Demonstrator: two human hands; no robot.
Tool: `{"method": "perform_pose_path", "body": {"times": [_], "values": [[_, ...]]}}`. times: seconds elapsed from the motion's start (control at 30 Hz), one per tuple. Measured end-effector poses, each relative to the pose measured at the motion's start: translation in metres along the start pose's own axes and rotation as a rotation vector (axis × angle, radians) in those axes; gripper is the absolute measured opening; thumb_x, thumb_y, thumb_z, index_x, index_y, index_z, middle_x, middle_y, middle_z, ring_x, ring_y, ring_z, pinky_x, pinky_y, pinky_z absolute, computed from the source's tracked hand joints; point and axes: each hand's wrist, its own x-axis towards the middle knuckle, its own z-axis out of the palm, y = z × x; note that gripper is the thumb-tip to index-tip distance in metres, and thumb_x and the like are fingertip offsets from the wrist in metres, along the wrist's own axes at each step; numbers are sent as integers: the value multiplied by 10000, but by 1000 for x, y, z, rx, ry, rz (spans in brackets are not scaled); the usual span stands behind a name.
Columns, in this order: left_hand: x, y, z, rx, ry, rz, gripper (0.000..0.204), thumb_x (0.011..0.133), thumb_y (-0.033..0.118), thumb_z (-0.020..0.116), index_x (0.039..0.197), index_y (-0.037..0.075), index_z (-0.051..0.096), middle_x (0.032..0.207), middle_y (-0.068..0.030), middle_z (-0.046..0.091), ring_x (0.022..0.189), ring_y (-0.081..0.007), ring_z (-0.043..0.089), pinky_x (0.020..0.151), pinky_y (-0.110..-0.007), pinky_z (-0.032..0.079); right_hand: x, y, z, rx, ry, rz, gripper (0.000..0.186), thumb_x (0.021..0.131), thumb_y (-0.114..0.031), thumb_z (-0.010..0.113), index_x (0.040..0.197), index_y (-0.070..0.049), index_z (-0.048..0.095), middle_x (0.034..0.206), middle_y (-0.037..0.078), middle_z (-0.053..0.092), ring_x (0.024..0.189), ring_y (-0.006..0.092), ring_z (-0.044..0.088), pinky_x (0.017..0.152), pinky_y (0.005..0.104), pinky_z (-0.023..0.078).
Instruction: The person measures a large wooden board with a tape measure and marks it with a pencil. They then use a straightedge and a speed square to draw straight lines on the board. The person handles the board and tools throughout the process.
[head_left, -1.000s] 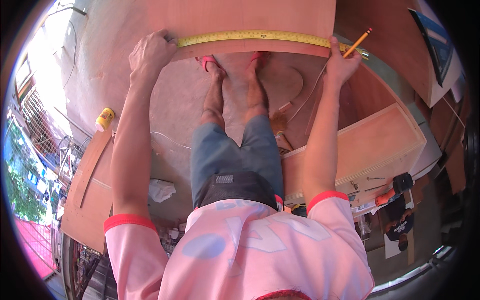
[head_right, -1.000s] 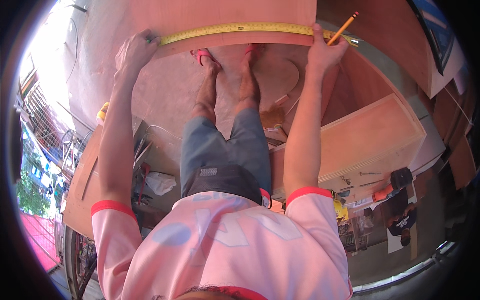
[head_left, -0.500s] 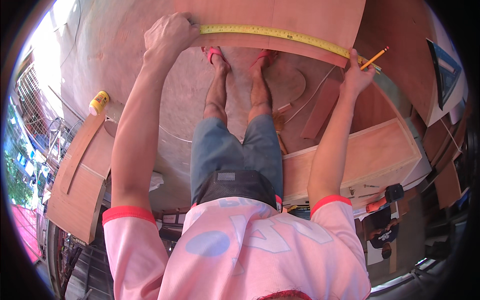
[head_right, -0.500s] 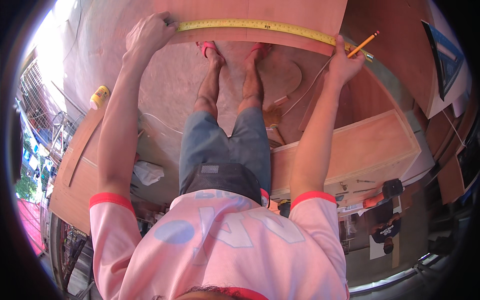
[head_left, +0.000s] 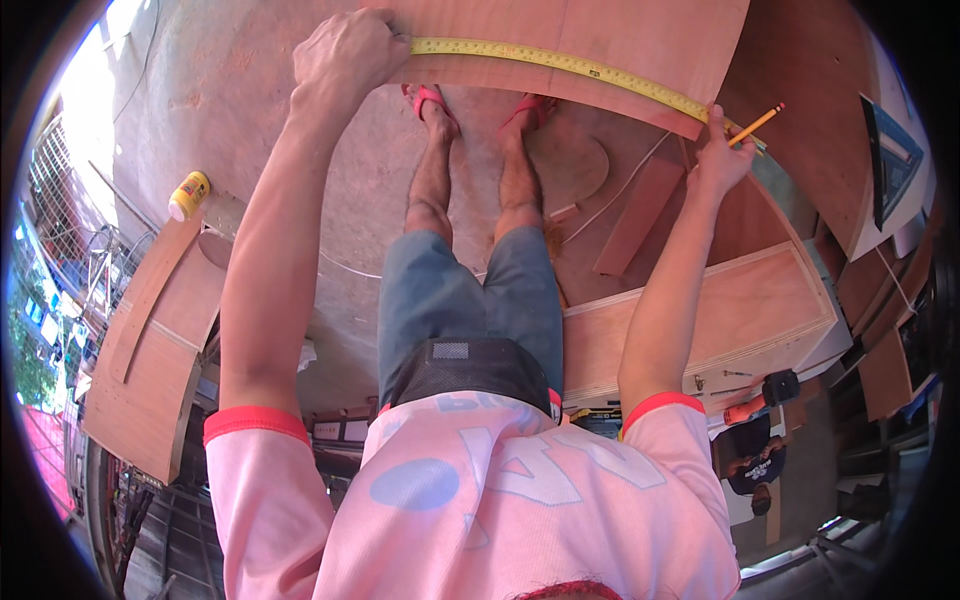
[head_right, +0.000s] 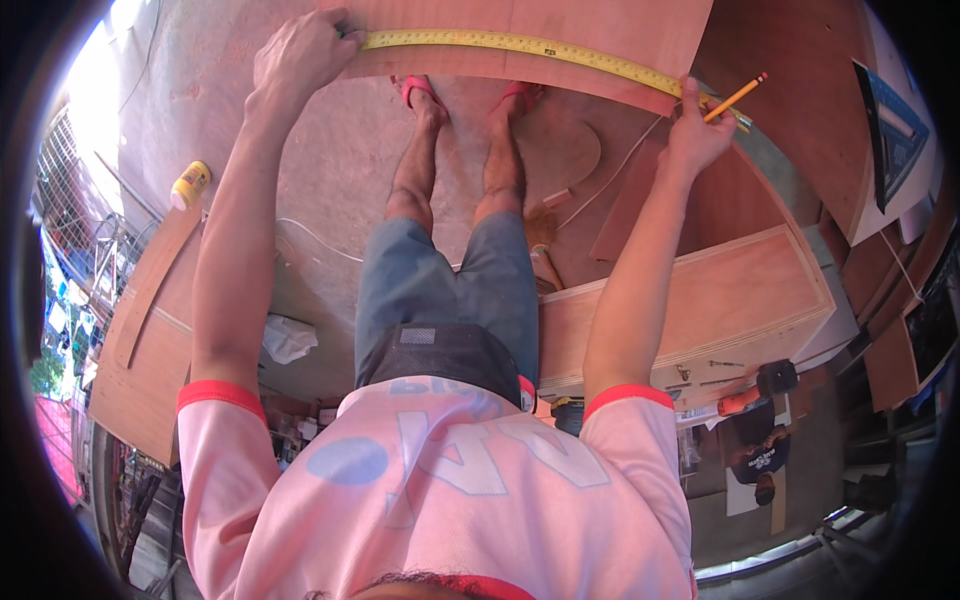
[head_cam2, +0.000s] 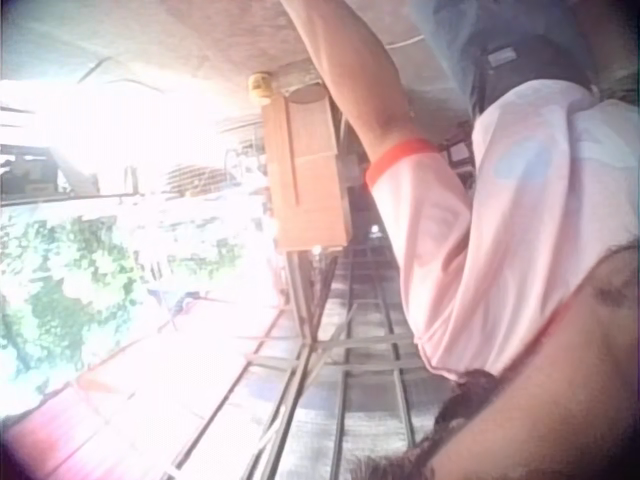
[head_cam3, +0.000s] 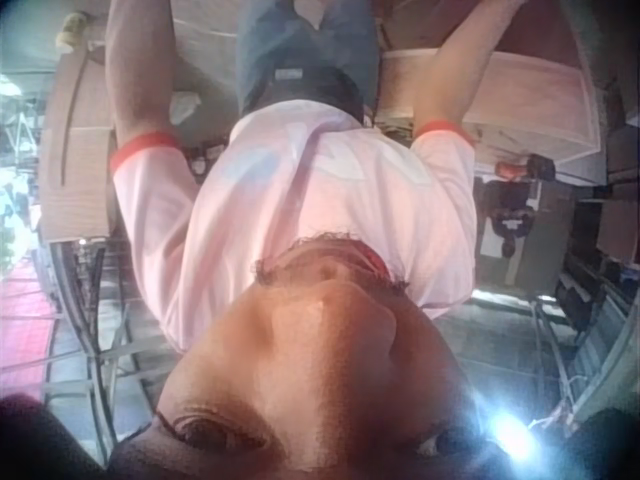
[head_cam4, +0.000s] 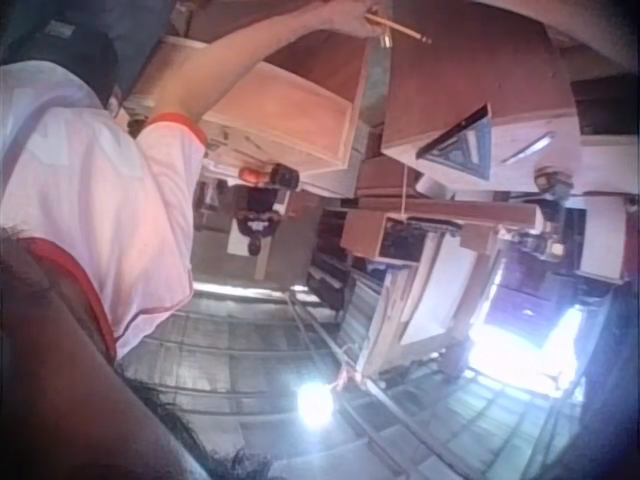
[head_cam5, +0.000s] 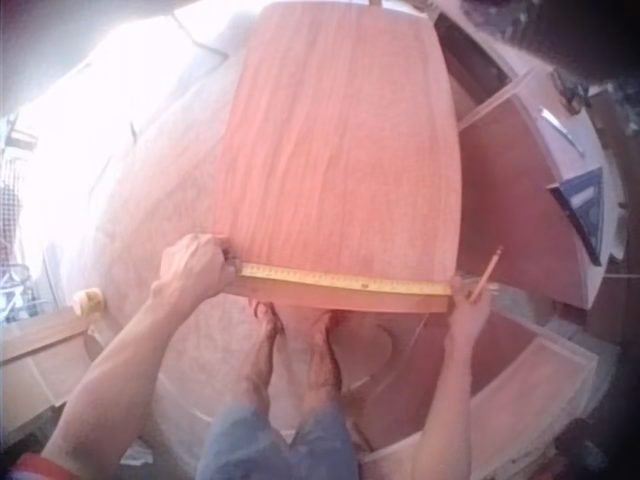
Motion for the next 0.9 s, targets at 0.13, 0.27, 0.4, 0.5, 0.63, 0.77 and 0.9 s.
{"method": "perform_pose_path", "body": {"times": [0.13,0.27,0.4,0.5,0.63,0.77,0.9], "values": [[2,2,-3,22,-56,-26,256,830,318,681,972,149,811,1003,-138,792,974,-321,761,860,-466,598,-4,-5,2,69,-13,30,450,873,-56,878,1054,-60,465,924,81,651,734,138,655,621,290,540],[4,2,-3,23,-76,-31,261,832,325,677,962,148,816,1011,-142,792,975,-326,763,857,-468,600,-5,-6,3,81,-18,9,423,887,-50,863,1043,-68,471,911,91,672,741,141,664,604,285,536],[6,0,-1,86,-148,-13,373,933,335,587,1239,243,779,1111,-79,791,1082,-274,743,899,-435,595,-1,-2,-1,23,-17,6,417,877,-89,884,1010,-71,490,877,77,669,736,133,657,592,274,518],[6,-1,-1,80,-173,-17,405,957,449,646,1271,212,740,1131,-91,783,1103,-315,730,921,-473,579,3,3,-3,-4,2,35,429,862,-121,905,997,-74,501,869,68,666,722,125,646,578,271,502],[7,0,-4,71,-196,-43,364,923,321,594,1222,231,781,1129,-79,786,1102,-265,736,918,-429,592,5,6,-2,26,-23,8,432,860,-130,908,999,-75,502,880,70,675,721,119,647,573,271,496],[5,0,-6,43,-195,-41,358,917,314,601,1209,218,785,1123,-86,786,1107,-271,734,921,-435,592,1,2,-1,54,-32,24,403,887,-110,880,991,-82,492,902,97,718,713,115,653,562,265,483],[3,0,-2,44,-141,-24,352,904,298,608,1191,207,790,1117,-95,786,1100,-283,736,914,-444,593,-5,-5,1,82,-53,23,383,906,-83,854,978,-89,478,915,134,759,682,108,648,547,256,463]]}}
